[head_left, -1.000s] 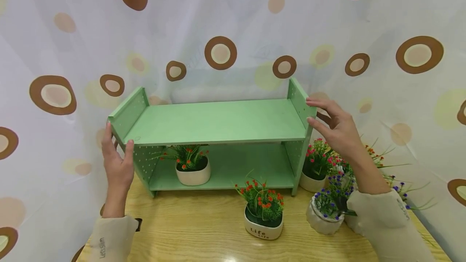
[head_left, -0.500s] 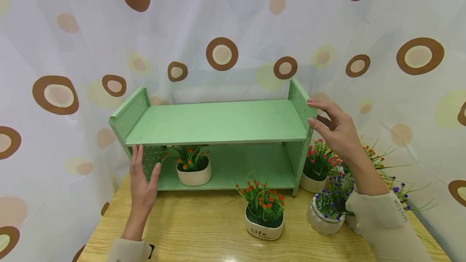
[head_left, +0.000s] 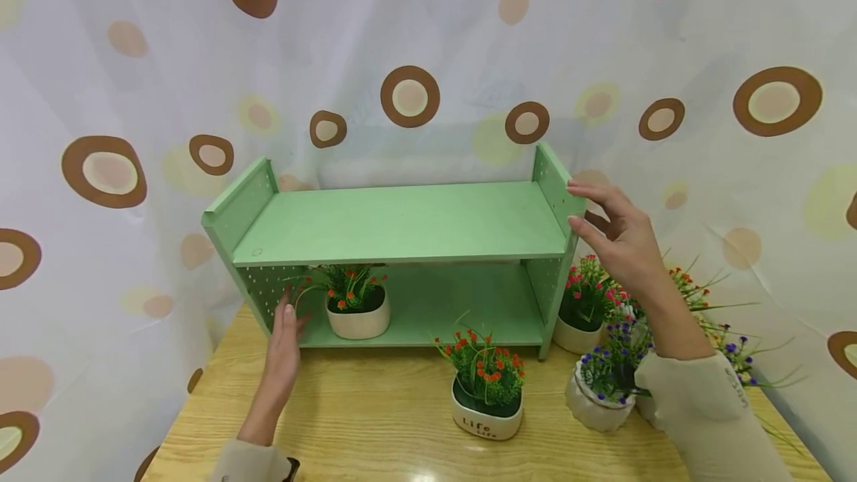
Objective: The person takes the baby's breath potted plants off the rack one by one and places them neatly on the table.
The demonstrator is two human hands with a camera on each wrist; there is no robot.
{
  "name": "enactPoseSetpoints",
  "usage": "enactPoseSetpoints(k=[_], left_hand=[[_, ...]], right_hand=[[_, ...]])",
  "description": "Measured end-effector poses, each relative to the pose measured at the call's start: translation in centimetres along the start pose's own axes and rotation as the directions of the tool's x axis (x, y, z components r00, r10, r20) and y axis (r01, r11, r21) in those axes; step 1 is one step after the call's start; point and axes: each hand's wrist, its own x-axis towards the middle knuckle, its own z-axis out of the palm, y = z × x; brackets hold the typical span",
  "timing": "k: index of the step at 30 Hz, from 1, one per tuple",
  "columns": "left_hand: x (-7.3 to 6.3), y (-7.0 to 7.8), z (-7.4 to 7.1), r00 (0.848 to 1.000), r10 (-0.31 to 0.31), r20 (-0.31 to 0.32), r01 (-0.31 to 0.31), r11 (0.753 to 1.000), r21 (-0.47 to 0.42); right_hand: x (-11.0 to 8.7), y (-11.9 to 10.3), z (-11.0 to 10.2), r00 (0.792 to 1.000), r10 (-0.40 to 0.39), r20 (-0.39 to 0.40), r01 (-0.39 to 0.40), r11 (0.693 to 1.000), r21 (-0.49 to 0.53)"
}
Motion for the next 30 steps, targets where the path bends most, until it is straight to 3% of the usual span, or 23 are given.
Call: enactPoseSetpoints(k=[3, 8, 13, 18, 24, 26, 30], left_hand=[[0.3, -0.4, 0.4, 0.998, -0.045, 0.037, 0.045, 0.999, -0.018], [0.8, -0.8, 1.3, 0.985, -0.132, 0.111, 0.126, 0.990, 0.059], [1.1, -0.9, 2.8, 0.987, -0.105, 0.124, 0.098, 0.993, 0.061], [1.7, -0.9, 4.5, 0.996, -0.060, 0.063, 0.055, 0.995, 0.086], [2.6, -1.0, 6.9, 0.995, 0.049, -0.083, -0.039, 0.992, 0.118], [2.8, -1.2, 7.5, 0.988, 0.071, -0.135, -0.045, 0.981, 0.187], [3.0, -1.2, 8.2, 0.979, 0.048, -0.200, 0.020, 0.946, 0.325]], right_hand=[[0.0, 0.1, 0.0, 1.000, -0.006, 0.002, 0.006, 1.000, 0.002], [0.0, 0.1, 0.1, 1.000, -0.006, -0.002, 0.006, 1.000, 0.022], [0.0, 0.1, 0.1, 1.000, -0.005, -0.006, 0.005, 0.999, 0.052], [-0.1, 0.0, 0.1, 1.000, -0.003, -0.005, 0.003, 0.998, 0.067], [-0.1, 0.0, 0.0, 1.000, -0.005, -0.004, 0.005, 0.997, 0.076], [-0.1, 0.0, 0.0, 1.000, -0.006, -0.006, 0.006, 0.997, 0.082], [-0.1, 0.1, 0.1, 1.000, -0.004, -0.006, 0.005, 0.996, 0.094]])
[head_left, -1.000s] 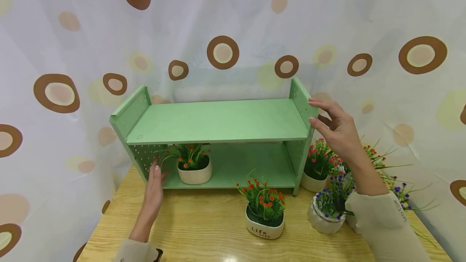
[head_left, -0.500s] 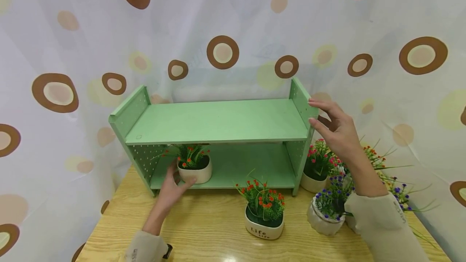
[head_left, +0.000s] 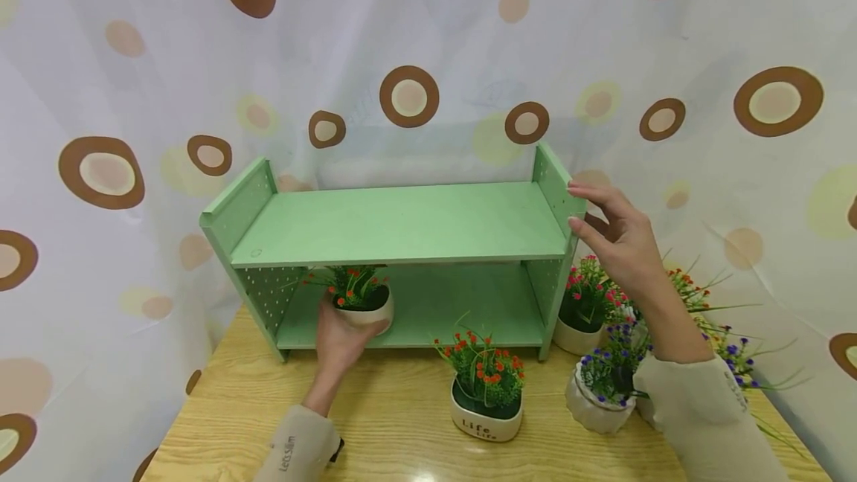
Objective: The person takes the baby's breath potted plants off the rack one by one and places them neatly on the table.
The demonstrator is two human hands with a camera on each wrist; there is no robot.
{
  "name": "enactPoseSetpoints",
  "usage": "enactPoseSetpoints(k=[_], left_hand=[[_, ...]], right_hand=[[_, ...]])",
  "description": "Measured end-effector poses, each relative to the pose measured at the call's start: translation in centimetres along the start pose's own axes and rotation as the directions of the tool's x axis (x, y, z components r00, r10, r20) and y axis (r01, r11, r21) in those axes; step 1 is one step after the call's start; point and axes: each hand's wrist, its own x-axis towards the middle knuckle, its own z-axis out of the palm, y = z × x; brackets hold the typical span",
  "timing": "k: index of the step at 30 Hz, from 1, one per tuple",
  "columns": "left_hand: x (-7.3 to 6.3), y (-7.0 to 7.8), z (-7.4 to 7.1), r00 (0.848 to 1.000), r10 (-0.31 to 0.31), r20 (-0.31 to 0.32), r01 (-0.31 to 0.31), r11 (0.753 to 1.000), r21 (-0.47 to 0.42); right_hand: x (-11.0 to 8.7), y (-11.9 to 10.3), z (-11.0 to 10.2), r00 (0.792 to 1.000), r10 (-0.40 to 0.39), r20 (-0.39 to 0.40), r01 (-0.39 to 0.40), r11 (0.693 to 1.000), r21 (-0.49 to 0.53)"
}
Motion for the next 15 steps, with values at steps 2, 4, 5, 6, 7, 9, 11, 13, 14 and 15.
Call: enactPoseSetpoints(k=[2, 4, 5, 6, 7, 9, 11, 13, 14, 15], left_hand=[[-0.04, 0.14, 0.12, 1.000, -0.027, -0.003, 0.027, 0.999, 0.040], [-0.04, 0.28, 0.22, 0.999, -0.043, 0.000, 0.043, 0.997, 0.056], [-0.02, 0.33, 0.28, 0.999, -0.047, 0.001, 0.046, 0.997, 0.062], [0.00, 0.36, 0.34, 0.999, -0.046, 0.003, 0.046, 0.997, 0.067], [0.01, 0.40, 0.39, 0.999, -0.046, 0.006, 0.046, 0.997, 0.069], [-0.01, 0.49, 0.44, 0.999, -0.044, 0.009, 0.044, 0.996, 0.077], [-0.14, 0.51, 0.41, 0.999, -0.045, 0.013, 0.044, 0.995, 0.089], [-0.34, 0.53, 0.28, 0.999, -0.042, 0.017, 0.040, 0.994, 0.104], [-0.47, 0.53, 0.18, 0.999, -0.038, 0.020, 0.035, 0.993, 0.109], [-0.62, 0.52, 0.07, 0.999, -0.035, 0.027, 0.032, 0.993, 0.112]], right_hand=[[0.01, -0.01, 0.05, 1.000, 0.001, 0.001, -0.001, 1.000, 0.005], [0.01, -0.02, 0.06, 1.000, -0.001, -0.002, 0.001, 1.000, -0.001], [-0.01, -0.04, 0.04, 1.000, -0.002, -0.005, 0.002, 1.000, -0.005], [-0.03, -0.05, 0.02, 1.000, -0.004, -0.009, 0.004, 1.000, -0.007], [-0.04, -0.07, 0.01, 1.000, -0.005, -0.011, 0.005, 1.000, -0.009], [-0.07, -0.07, -0.02, 1.000, -0.010, -0.013, 0.010, 1.000, -0.008], [-0.06, -0.05, 0.00, 1.000, -0.012, -0.010, 0.012, 1.000, 0.005], [-0.04, -0.03, 0.05, 1.000, -0.013, -0.006, 0.013, 1.000, 0.012], [-0.03, -0.02, 0.07, 1.000, -0.014, -0.005, 0.014, 1.000, 0.016], [-0.02, -0.02, 0.10, 1.000, -0.014, -0.005, 0.014, 1.000, 0.016]])
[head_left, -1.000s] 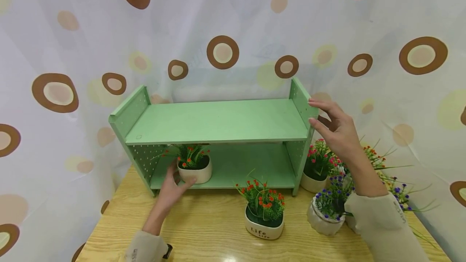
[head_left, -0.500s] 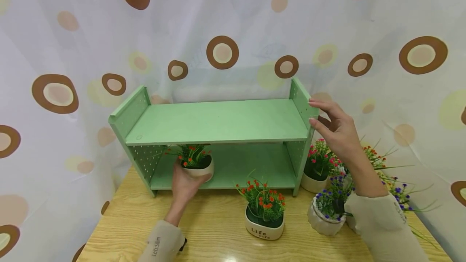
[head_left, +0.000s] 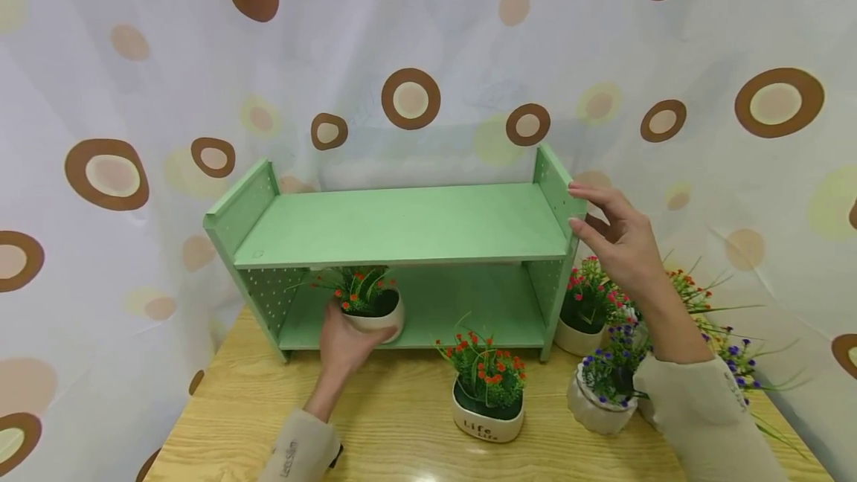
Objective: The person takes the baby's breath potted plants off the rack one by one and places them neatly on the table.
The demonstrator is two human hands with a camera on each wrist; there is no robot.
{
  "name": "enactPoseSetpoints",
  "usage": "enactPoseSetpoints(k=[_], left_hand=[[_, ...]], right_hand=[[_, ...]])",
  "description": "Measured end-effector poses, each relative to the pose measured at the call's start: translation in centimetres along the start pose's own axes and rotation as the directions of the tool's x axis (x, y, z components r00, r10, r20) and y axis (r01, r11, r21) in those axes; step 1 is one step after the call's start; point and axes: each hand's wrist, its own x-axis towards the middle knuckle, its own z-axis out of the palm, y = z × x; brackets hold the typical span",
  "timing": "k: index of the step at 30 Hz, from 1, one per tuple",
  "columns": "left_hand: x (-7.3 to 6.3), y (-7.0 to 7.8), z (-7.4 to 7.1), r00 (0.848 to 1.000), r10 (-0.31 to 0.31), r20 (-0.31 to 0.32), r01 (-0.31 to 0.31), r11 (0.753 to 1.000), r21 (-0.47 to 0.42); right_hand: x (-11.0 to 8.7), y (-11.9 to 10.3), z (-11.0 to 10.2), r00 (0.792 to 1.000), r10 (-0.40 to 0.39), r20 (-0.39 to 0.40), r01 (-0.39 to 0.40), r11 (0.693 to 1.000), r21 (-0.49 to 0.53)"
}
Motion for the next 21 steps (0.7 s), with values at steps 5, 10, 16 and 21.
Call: enactPoseSetpoints(k=[5, 10, 16, 21], left_hand=[[-0.9, -0.2, -0.7, 0.999, 0.044, 0.026, -0.043, 0.999, -0.022], [-2.1, -0.3, -1.5, 0.994, 0.106, 0.034, -0.103, 0.991, -0.081], [-3.6, -0.2, -2.3, 0.988, 0.140, 0.060, -0.137, 0.989, -0.053], [-4.9, 0.0, -2.9, 0.988, 0.118, 0.099, -0.116, 0.993, -0.025]], right_hand=[[0.0, 0.0, 0.1, 1.000, 0.002, -0.007, -0.002, 1.000, -0.010], [0.1, -0.1, 0.1, 1.000, 0.009, -0.008, -0.009, 1.000, -0.022], [0.0, -0.1, 0.1, 1.000, 0.013, -0.011, -0.013, 1.000, -0.026], [-0.1, 0.0, 0.2, 1.000, 0.006, -0.012, -0.007, 1.000, -0.020]])
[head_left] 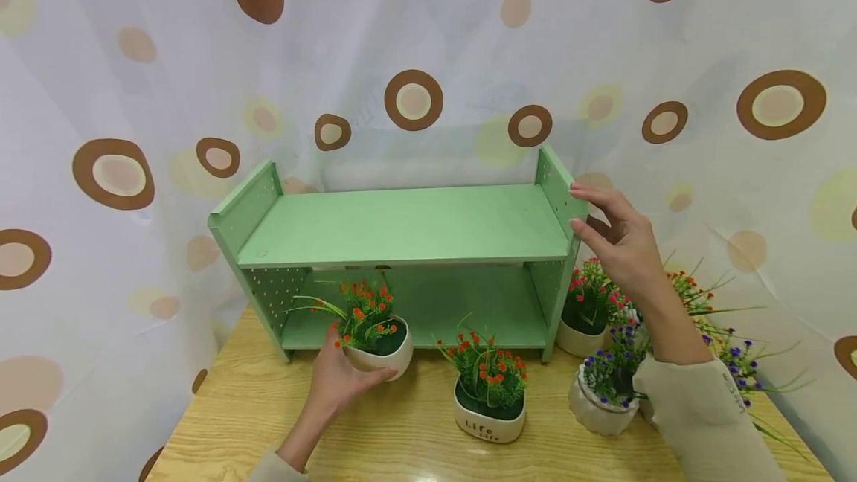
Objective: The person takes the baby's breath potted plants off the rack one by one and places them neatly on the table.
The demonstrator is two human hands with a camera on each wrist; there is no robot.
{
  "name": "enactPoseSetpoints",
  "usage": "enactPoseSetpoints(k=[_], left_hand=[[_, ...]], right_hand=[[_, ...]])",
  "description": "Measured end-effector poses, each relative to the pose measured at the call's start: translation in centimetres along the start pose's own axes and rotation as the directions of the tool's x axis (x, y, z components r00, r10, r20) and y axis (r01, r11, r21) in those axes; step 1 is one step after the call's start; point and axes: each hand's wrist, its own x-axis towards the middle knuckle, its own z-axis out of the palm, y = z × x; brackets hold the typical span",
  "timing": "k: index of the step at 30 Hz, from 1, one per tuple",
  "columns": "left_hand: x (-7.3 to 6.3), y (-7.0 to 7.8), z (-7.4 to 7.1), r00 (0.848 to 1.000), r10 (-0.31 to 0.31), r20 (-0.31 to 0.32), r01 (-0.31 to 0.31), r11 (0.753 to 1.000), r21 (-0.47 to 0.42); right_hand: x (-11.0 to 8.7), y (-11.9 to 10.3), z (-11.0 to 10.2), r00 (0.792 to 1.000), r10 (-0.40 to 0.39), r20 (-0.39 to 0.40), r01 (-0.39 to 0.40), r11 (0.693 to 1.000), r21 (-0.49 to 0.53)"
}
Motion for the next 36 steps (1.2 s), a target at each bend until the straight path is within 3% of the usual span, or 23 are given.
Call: enactPoseSetpoints(k=[8, 18, 26, 36], left_hand=[[-2.2, 0.5, -0.6, 0.998, -0.015, 0.054, 0.013, 1.000, 0.027], [-3.8, 0.1, -0.4, 0.992, -0.034, 0.124, 0.038, 0.999, -0.029], [-4.2, -0.4, -0.4, 0.984, 0.024, 0.178, -0.021, 1.000, -0.019], [-4.6, -1.1, 0.5, 0.968, 0.009, 0.250, -0.010, 1.000, 0.003]], right_hand=[[0.0, 0.1, 0.1, 1.000, -0.001, 0.001, 0.001, 1.000, -0.003], [0.1, 0.1, -0.1, 1.000, 0.001, 0.005, -0.001, 1.000, 0.005], [0.1, 0.1, -0.1, 1.000, 0.003, 0.007, -0.003, 1.000, 0.014], [0.1, 0.0, 0.0, 1.000, 0.002, 0.002, -0.002, 1.000, 0.019]])
